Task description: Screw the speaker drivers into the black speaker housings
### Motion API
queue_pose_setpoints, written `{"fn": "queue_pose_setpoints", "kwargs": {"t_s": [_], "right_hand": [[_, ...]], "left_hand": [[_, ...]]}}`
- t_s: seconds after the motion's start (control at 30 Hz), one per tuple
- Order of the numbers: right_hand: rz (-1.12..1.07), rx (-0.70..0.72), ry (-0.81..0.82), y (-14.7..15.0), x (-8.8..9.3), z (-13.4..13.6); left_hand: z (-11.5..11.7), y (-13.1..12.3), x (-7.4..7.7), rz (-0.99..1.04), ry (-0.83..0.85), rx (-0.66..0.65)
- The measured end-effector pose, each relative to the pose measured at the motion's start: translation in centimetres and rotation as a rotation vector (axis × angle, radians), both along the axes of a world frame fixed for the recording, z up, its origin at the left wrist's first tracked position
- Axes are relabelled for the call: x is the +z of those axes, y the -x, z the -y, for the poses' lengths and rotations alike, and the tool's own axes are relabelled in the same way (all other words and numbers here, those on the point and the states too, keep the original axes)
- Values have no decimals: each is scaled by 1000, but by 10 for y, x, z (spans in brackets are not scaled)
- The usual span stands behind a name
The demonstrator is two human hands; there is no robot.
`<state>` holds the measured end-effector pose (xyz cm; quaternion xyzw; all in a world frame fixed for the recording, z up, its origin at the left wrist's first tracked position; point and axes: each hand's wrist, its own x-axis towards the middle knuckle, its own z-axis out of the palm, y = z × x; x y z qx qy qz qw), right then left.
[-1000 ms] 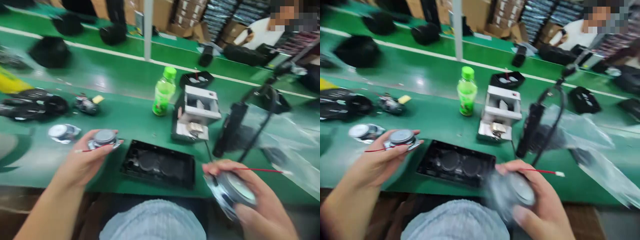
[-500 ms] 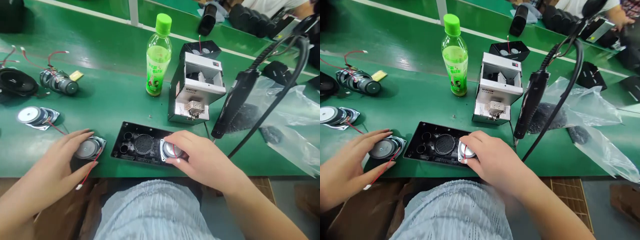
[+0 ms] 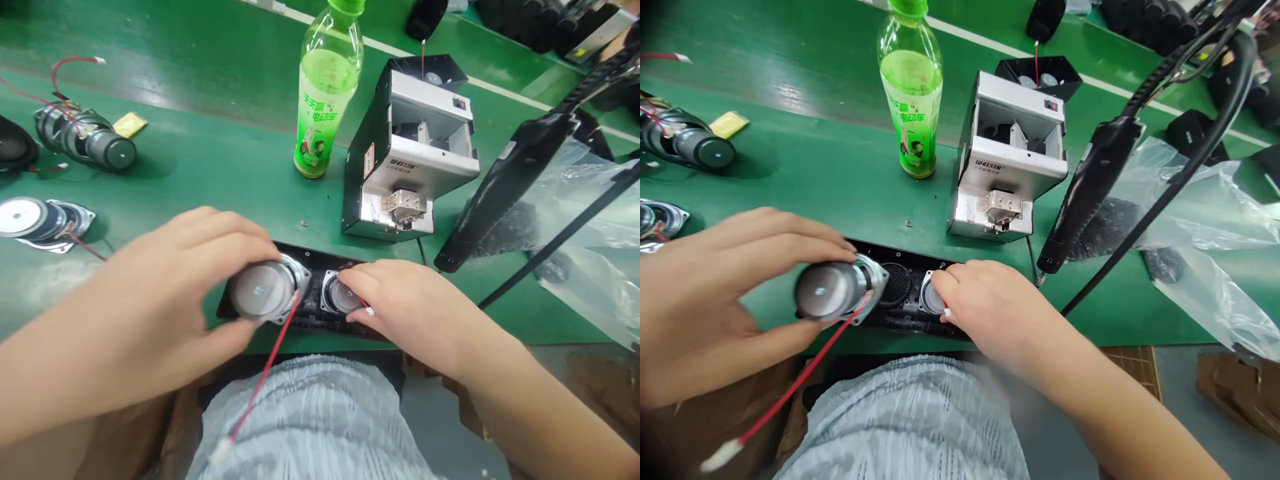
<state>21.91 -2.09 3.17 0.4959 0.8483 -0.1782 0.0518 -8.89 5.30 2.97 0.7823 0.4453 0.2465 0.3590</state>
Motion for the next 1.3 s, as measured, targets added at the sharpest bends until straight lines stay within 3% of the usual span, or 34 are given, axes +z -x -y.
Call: {"fn": "queue_pose_setpoints", "kwargs": {"t_s": [0.1,0.2,0.33,0.5,0.67,0.77,0.87,1.3], "right_hand": [[-21,23,1,-3,-2,-3],[-50,36,-5,-8,-5,-1],[-87,55,-89,-15,-2,16],[-314,-63,-387,-11,10,47],[-416,-11,-500,6,-17,62],[-344,-11,-536,11,-40,62],[-316,1,-542,10,-50,60],[-310,91,-484,-5,-42,51]], "left_hand": [[-8,-24,-6,-226,-124,-308],[-10,-31,-8,-391,-102,-368],[-13,-31,-7,-532,-124,-396],[-15,-31,-15,-616,-168,-429],[-6,-24,-21,-715,-245,-445],[-4,-22,-20,-752,-273,-446],[-5,-25,-19,-775,-285,-455],[-8,-37,-14,-794,-214,-462]]}}
